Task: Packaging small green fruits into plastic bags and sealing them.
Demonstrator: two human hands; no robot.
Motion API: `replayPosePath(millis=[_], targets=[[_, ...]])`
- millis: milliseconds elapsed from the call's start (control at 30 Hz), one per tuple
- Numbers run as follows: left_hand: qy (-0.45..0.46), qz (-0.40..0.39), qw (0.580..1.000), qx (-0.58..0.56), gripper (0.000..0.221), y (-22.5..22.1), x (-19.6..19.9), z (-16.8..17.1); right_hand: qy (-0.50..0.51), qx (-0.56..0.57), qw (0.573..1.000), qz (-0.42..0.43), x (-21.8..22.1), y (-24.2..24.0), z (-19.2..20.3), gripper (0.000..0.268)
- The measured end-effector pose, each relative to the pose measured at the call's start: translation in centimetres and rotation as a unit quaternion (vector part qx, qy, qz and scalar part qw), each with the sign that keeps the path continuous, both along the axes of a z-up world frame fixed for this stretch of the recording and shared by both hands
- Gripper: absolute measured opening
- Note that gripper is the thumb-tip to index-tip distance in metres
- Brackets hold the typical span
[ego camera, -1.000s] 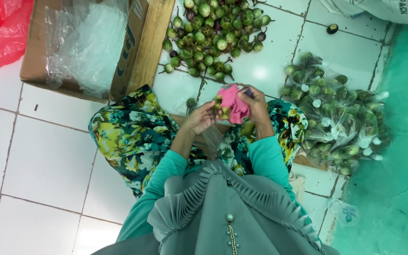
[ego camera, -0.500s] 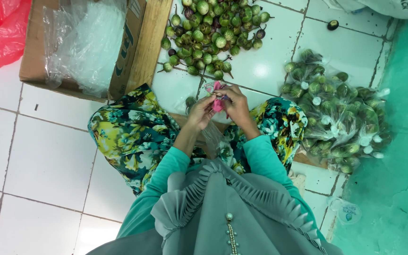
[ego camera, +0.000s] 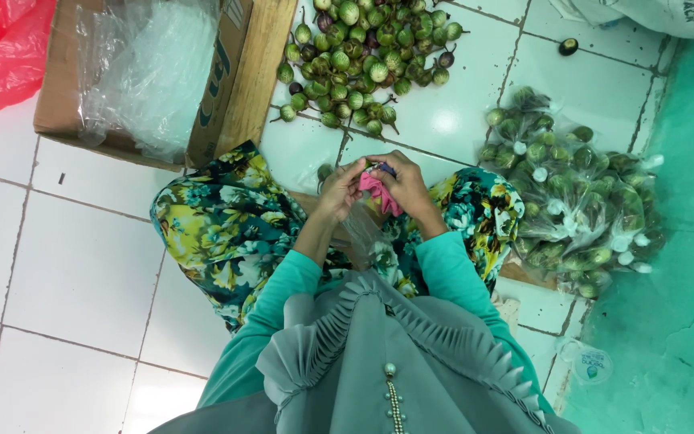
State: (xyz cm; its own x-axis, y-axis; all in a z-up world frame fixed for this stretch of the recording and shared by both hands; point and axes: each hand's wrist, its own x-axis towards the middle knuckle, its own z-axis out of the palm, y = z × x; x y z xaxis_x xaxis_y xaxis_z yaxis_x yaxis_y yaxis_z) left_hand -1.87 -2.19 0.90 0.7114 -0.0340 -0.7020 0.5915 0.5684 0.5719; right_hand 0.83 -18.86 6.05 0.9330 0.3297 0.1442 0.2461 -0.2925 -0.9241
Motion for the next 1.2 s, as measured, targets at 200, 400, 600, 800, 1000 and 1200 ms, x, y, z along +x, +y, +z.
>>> replayPosePath(millis=[200,400,600,800,1000,1200], targets=[[-0.02,-0.041,0.999,-0.001,0.048,-1.2,0.1,3.3,0.08,0.076,0.988,-0.107,0.0,-1.7,1.8,0.022],[-0.011,-0.031,0.999,0.017,0.053,-0.3,0.1,4.1,0.029,0.074,0.995,-0.063,-0.1,-3.0,4.3,0.056],[-0.006,-0.01,0.999,0.033,0.053,-1.3,0.0,0.1,0.045,0.066,0.996,-0.044,0.3,-0.5,1.2,0.015],[0.001,0.007,0.999,0.044,0.051,-0.2,0.6,3.8,0.117,0.058,0.978,-0.161,-0.6,-1.5,4.2,0.012],[-0.001,0.02,0.999,0.038,0.053,3.7,0.5,0.6,0.058,-0.297,0.916,-0.265,2.0,-6.8,-1.8,0.042],[0.009,-0.009,1.0,0.008,0.056,3.2,-0.1,3.1,-0.083,-0.066,0.988,-0.111,0.6,-2.8,-1.8,0.037]])
